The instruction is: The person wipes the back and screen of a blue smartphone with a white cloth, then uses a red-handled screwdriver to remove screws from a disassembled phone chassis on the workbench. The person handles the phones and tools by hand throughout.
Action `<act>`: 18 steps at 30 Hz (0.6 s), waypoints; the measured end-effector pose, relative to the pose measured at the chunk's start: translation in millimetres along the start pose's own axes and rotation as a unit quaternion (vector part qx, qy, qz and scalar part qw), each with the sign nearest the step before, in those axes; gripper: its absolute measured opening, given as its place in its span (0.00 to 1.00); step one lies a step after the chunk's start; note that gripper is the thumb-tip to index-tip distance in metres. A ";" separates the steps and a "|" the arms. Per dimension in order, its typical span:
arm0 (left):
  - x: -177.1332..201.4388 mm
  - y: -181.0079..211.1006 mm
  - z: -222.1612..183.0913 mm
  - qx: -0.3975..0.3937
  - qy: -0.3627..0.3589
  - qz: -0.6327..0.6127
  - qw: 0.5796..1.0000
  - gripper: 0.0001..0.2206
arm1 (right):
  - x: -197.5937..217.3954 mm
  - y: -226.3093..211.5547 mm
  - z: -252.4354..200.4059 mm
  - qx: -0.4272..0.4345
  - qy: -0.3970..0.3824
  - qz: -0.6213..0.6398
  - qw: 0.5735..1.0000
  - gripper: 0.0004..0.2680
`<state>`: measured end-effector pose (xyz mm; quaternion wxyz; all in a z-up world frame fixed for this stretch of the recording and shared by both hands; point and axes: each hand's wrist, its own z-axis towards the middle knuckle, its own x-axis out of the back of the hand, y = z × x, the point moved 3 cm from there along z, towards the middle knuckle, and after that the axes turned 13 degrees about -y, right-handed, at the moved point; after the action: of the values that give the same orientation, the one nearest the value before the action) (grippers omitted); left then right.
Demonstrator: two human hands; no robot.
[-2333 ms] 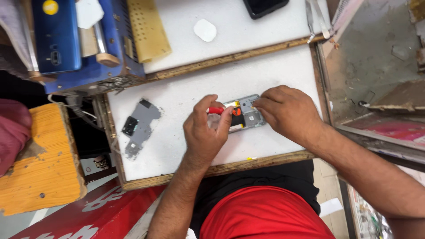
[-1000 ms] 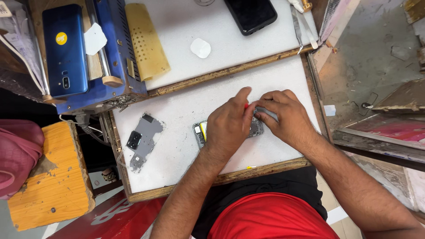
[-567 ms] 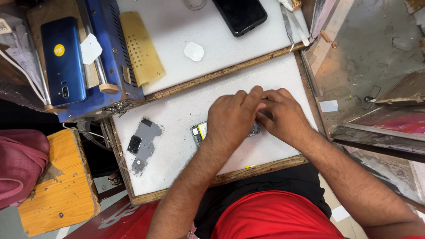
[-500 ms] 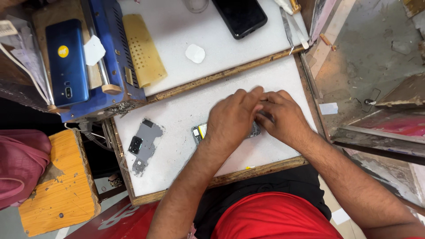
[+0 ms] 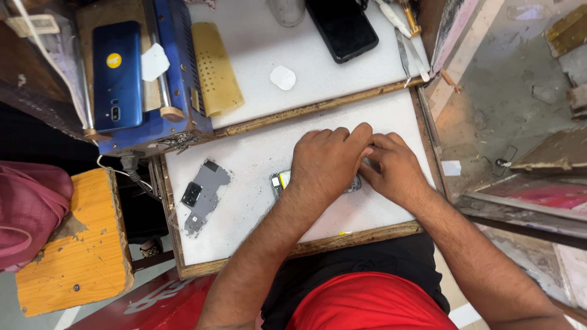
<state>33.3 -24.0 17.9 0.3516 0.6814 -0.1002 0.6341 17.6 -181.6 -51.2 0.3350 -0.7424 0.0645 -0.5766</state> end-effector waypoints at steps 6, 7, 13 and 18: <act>3.1 -3.7 6.7 0.014 -0.090 -0.009 0.996 0.10 | 1.5 -3.6 -0.8 0.005 0.005 0.038 0.999 0.09; -0.7 -4.3 8.9 0.047 -0.112 0.031 0.992 0.11 | 1.2 -3.6 -4.9 0.010 0.020 0.033 0.999 0.09; 2.2 6.4 -0.7 0.014 -0.078 -0.037 0.996 0.14 | -0.7 2.2 -1.1 -0.064 -0.020 0.008 0.998 0.09; 8.2 5.6 -3.2 -0.009 0.041 -0.078 0.996 0.14 | -11.7 15.1 -4.5 -0.032 0.012 0.006 0.999 0.11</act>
<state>29.0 -23.6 27.3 0.4102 0.6570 -0.0378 0.6314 14.2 -189.4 -68.9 0.3137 -0.7456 0.0917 -0.5807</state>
